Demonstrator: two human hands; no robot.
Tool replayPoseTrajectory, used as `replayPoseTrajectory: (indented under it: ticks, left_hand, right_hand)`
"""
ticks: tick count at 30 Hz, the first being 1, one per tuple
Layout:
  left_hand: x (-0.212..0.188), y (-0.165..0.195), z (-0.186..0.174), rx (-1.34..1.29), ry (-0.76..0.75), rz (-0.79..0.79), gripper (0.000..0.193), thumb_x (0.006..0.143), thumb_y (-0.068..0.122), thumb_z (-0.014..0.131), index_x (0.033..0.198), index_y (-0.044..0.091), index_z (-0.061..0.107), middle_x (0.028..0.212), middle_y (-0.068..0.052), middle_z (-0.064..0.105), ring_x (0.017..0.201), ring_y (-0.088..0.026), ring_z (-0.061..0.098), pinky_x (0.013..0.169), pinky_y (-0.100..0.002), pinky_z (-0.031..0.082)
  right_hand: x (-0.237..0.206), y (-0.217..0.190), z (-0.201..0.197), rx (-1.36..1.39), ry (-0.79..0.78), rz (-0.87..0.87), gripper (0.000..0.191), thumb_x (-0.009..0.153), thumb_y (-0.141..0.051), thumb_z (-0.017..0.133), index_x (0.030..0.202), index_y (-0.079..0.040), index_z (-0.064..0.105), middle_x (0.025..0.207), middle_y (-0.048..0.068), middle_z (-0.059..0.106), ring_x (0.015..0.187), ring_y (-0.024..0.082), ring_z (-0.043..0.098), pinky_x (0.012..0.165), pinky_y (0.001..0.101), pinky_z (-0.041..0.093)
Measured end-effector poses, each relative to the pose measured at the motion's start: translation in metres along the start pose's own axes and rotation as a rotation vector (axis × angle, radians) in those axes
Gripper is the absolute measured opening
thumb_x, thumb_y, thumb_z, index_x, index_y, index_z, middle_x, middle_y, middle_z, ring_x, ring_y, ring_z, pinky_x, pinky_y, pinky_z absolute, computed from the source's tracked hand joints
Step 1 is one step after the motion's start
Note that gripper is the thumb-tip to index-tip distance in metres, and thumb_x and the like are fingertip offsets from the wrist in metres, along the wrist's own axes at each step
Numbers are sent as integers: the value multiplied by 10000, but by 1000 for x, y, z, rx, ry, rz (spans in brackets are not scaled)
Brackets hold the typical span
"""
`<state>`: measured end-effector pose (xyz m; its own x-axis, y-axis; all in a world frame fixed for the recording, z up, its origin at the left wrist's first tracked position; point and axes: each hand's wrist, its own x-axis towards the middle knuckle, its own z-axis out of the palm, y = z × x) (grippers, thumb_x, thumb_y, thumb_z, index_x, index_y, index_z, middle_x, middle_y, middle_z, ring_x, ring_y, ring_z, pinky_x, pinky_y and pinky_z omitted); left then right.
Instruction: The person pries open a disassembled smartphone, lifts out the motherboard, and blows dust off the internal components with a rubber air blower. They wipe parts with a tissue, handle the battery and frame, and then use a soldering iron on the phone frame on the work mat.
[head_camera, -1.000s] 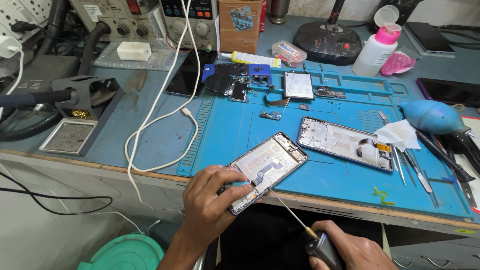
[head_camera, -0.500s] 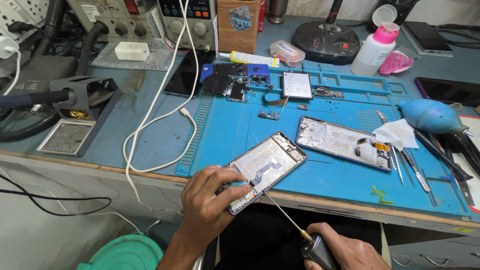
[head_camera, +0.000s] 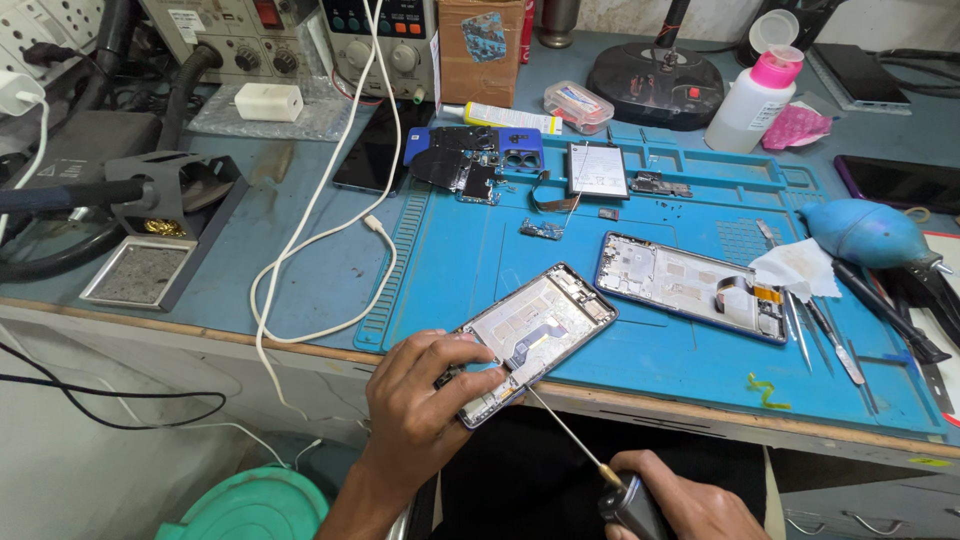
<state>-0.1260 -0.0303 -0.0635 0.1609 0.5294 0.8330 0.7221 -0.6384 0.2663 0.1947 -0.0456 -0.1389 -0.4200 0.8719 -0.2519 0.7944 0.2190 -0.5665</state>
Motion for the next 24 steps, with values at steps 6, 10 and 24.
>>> replayPoseTrajectory:
  ticks: [6, 10, 24]
  left_hand:
    - [0, -1, 0, -9, -1, -1, 239, 725, 164, 850, 939, 155, 743, 1026, 3, 716, 1018, -268, 688, 898, -442, 553]
    - [0, 0, 0, -16, 14, 5, 254, 728, 169, 866, 945, 152, 734, 1024, 1, 709, 1010, -268, 687, 902, -442, 558]
    - [1, 1, -1, -4, 6, -5, 259, 716, 171, 855, 944, 157, 733, 1028, 1, 708, 1009, -286, 680, 901, -448, 554]
  right_hand:
    - [0, -6, -17, -54, -34, 102, 545, 861, -536, 708, 1314, -277, 550, 855, 45, 822, 830, 210, 801, 797, 349, 664]
    - [-6, -13, -18, -37, 18, 48, 509, 850, -524, 713, 1270, -268, 582, 853, 34, 834, 832, 213, 813, 793, 347, 675]
    - [1, 9, 21, -33, 104, -76, 437, 877, -451, 762, 1247, -269, 619, 855, 40, 833, 831, 190, 829, 724, 350, 645]
